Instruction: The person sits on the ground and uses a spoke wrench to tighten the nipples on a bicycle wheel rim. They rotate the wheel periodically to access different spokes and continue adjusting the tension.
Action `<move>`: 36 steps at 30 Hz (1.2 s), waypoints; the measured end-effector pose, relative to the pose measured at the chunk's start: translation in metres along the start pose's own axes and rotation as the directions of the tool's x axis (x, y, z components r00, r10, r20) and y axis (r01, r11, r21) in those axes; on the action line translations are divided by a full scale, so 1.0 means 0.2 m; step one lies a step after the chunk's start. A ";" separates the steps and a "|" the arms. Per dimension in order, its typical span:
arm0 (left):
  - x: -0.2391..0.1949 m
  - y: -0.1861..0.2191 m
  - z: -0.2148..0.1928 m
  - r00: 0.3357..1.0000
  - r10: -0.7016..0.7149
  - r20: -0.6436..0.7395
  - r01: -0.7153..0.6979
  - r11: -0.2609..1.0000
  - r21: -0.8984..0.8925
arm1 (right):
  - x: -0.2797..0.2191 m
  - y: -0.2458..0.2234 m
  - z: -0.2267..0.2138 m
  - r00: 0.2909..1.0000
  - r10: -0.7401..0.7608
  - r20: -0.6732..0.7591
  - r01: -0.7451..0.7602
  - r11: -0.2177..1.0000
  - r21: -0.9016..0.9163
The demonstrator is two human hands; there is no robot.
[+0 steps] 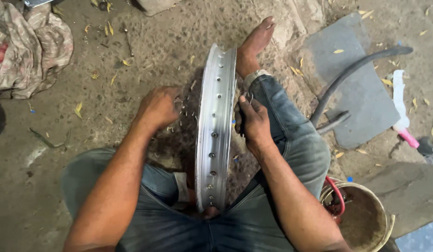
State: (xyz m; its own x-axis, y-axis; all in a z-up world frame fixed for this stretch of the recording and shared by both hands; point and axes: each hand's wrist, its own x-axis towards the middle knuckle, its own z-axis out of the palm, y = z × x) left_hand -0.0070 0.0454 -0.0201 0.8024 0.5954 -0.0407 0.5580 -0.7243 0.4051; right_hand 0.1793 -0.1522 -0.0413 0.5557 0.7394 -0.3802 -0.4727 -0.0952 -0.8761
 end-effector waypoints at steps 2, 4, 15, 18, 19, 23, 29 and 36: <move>-0.06 0.08 -0.08 0.998 0.067 0.015 -0.064 0.990 -0.129 | 0.00 0.00 -0.02 1.000 -0.002 -0.004 0.002 1.000 0.019; -0.10 0.16 -0.18 0.980 0.148 0.135 -0.102 0.949 -0.298 | 0.00 0.00 -0.02 1.000 0.003 -0.013 -0.003 1.000 0.013; -0.10 0.24 -0.14 0.824 0.542 0.166 -0.266 0.627 -0.732 | 0.00 -0.01 0.00 0.995 0.072 -0.071 -0.073 0.997 -0.015; -0.13 0.22 -0.08 0.834 0.532 0.147 -0.052 0.341 -0.939 | 0.01 0.01 0.00 0.999 0.029 -0.035 -0.029 0.999 -0.020; -0.14 0.21 -0.07 0.838 0.500 0.216 0.129 0.204 -0.970 | 0.01 0.02 0.00 0.999 0.035 -0.037 -0.035 0.999 -0.014; -0.17 0.21 -0.03 0.860 0.440 0.259 -0.054 0.584 -0.810 | 0.01 0.04 0.01 0.997 0.062 -0.041 -0.062 0.998 -0.010; -0.17 0.22 0.08 0.904 0.368 0.216 0.129 0.248 -0.960 | 0.01 0.06 0.00 0.997 0.054 -0.050 -0.056 0.998 -0.031; -0.16 0.12 0.13 0.873 0.229 0.431 0.432 0.045 -0.901 | 0.02 0.02 0.00 0.998 0.057 -0.029 -0.057 0.998 0.012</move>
State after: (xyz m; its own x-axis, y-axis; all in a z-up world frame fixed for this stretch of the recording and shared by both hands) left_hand -0.0143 -0.0009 -0.0321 0.9194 0.2043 -0.3360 0.1811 0.5384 0.8230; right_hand 0.1790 -0.1503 -0.0469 0.5474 0.7132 -0.4379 -0.5118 -0.1286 -0.8494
